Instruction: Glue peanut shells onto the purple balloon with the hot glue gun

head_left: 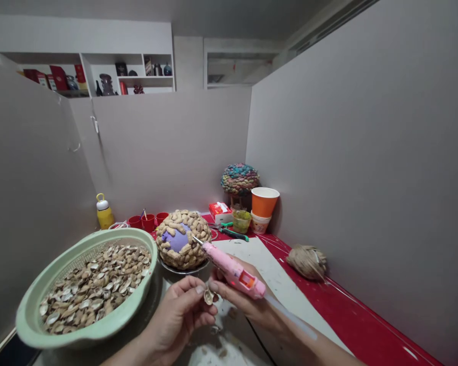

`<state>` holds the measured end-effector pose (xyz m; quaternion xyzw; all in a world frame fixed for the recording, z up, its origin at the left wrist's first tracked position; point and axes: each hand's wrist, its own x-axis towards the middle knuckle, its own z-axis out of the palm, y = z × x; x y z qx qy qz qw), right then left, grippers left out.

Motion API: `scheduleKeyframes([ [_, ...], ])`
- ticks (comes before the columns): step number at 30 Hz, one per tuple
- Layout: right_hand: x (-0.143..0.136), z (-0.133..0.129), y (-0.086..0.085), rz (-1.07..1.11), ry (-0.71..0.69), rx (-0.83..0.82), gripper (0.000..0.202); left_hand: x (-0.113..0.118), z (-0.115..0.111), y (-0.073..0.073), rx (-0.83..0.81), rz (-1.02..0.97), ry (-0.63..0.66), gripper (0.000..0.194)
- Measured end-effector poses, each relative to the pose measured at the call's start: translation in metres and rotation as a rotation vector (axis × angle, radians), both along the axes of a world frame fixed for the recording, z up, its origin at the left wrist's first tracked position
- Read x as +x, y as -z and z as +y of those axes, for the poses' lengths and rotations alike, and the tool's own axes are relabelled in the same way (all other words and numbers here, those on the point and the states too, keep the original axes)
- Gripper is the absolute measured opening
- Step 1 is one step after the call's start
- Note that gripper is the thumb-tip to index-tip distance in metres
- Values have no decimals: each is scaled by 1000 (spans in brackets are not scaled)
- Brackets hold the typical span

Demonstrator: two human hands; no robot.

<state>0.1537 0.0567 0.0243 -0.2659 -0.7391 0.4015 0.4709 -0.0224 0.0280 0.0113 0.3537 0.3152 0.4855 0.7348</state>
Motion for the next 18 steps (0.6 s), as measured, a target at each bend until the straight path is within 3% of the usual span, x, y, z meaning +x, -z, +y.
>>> scheduleKeyframes([
  [11,-2,-7,-10,105,-117,-139,24,-3,-2,0,-56,-136,122,18],
  [18,0,-3,-4,141,-150,-133,23,-4,-2,0,-48,-139,176,17],
])
